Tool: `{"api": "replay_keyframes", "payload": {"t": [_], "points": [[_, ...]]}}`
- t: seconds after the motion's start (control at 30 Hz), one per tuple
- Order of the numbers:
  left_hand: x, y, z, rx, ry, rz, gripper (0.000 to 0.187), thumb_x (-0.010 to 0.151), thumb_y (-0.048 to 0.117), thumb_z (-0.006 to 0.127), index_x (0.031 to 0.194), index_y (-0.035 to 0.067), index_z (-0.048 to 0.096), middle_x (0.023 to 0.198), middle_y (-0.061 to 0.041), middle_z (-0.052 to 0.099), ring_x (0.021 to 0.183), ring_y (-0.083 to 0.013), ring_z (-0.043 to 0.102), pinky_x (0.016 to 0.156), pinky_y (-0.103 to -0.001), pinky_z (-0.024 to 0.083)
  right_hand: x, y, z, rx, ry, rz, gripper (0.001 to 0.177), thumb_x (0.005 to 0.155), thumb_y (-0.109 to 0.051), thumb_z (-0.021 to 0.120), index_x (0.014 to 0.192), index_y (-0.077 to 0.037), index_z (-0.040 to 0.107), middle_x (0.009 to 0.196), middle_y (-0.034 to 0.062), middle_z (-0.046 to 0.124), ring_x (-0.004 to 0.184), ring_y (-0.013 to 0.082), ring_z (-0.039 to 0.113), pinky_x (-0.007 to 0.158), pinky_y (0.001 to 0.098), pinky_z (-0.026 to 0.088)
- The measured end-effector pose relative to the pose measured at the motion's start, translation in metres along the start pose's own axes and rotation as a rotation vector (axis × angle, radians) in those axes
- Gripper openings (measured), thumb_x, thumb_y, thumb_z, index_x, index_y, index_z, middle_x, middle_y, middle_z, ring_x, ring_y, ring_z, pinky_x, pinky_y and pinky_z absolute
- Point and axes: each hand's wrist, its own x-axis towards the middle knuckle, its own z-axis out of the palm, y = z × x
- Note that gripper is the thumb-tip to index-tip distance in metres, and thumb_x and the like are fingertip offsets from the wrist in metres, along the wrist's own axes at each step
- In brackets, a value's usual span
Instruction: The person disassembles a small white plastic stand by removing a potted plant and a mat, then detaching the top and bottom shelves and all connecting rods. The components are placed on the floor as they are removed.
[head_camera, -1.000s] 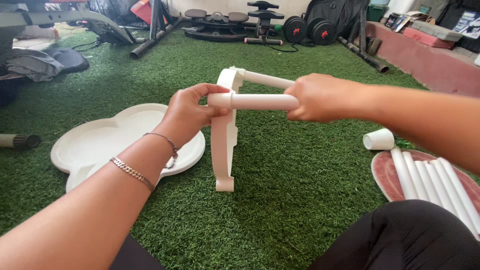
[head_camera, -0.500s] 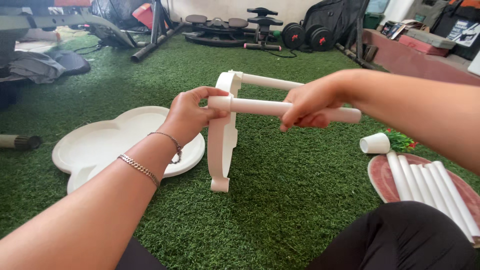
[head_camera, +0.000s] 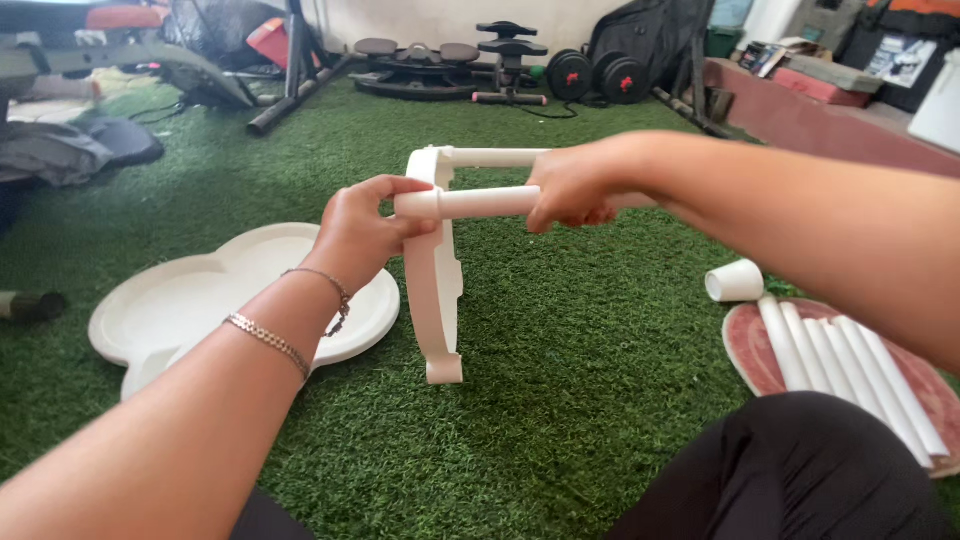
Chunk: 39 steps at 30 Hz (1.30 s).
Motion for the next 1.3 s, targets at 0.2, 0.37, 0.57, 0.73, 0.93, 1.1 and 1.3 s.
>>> {"api": "replay_keyframes", "payload": {"t": [0.2, 0.37, 0.57, 0.73, 0.93, 1.1, 1.3], "points": [[-0.008, -0.005, -0.006, 0.057, -0.019, 0.037, 0.036, 0.081, 0.012, 0.081, 0.117, 0.018, 0.077, 0.100, -0.004, 0.079, 0.089, -0.0127, 0.075, 0.081, -0.030, 0.059, 0.015, 0.008, -0.002, 0.300, -0.522, -0.028, 0.035, 0.083, -0.020, 0.065, 0.060, -0.012, 0.041, 0.050, -0.0025, 0.037, 0.040, 0.0121, 0.035, 0.045, 0.0342, 0.037], [-0.008, -0.001, -0.003, 0.045, -0.030, -0.017, 0.038, 0.078, 0.016, 0.083, 0.115, 0.019, 0.076, 0.099, -0.001, 0.078, 0.088, -0.0120, 0.074, 0.080, -0.031, 0.061, 0.010, 0.013, 0.011, 0.324, -0.410, -0.067, 0.036, 0.087, -0.025, 0.071, 0.063, -0.013, 0.047, 0.053, -0.0024, 0.041, 0.044, 0.0148, 0.040, 0.047, 0.0378, 0.037], [-0.013, 0.000, 0.000, 0.075, -0.003, 0.007, 0.037, 0.078, 0.016, 0.084, 0.114, 0.018, 0.077, 0.099, -0.002, 0.079, 0.088, -0.0125, 0.074, 0.080, -0.032, 0.060, -0.006, 0.007, 0.049, -0.284, 0.558, -0.172, 0.033, 0.080, -0.039, 0.072, 0.099, -0.013, 0.081, 0.088, 0.0094, 0.075, 0.082, 0.0278, 0.068, 0.077, 0.0450, 0.054], [-0.015, 0.001, 0.002, 0.088, 0.011, 0.013, 0.037, 0.077, 0.015, 0.084, 0.113, 0.018, 0.077, 0.100, -0.003, 0.079, 0.089, -0.0133, 0.074, 0.081, -0.032, 0.059, -0.002, 0.007, 0.034, 0.083, 0.094, -0.054, 0.023, 0.082, -0.025, 0.070, 0.076, -0.003, 0.063, 0.061, 0.0072, 0.056, 0.051, 0.0207, 0.052, 0.050, 0.0400, 0.042], [-0.008, -0.004, 0.011, 0.123, 0.050, 0.085, 0.038, 0.081, 0.019, 0.082, 0.118, 0.015, 0.073, 0.111, -0.006, 0.077, 0.097, -0.0165, 0.075, 0.087, -0.033, 0.061, 0.000, 0.022, 0.012, 0.297, -0.229, -0.006, 0.024, 0.078, -0.013, 0.069, 0.067, -0.004, 0.050, 0.053, -0.0008, 0.043, 0.041, 0.0132, 0.036, 0.039, 0.0324, 0.030], [-0.046, -0.027, 0.038, 0.095, 0.277, 0.488, 0.099, 0.080, 0.028, 0.090, 0.154, 0.004, 0.028, 0.153, -0.026, 0.039, 0.141, -0.0392, 0.039, 0.111, -0.046, 0.038, -0.021, 0.008, 0.007, 0.203, -0.009, -0.063, 0.018, 0.077, -0.017, 0.071, 0.074, -0.003, 0.062, 0.056, 0.0026, 0.051, 0.045, 0.0152, 0.046, 0.042, 0.0334, 0.037], [-0.113, -0.015, 0.058, 0.188, 0.243, 0.162, 0.115, 0.073, 0.038, 0.089, 0.153, -0.002, 0.015, 0.149, -0.033, 0.039, 0.137, -0.0425, 0.038, 0.109, -0.049, 0.039, -0.075, 0.016, -0.059, 0.125, 0.330, 0.030, 0.021, 0.075, -0.020, 0.072, 0.090, -0.007, 0.077, 0.070, 0.0038, 0.061, 0.063, 0.0142, 0.053, 0.061, 0.0312, 0.043]]}}
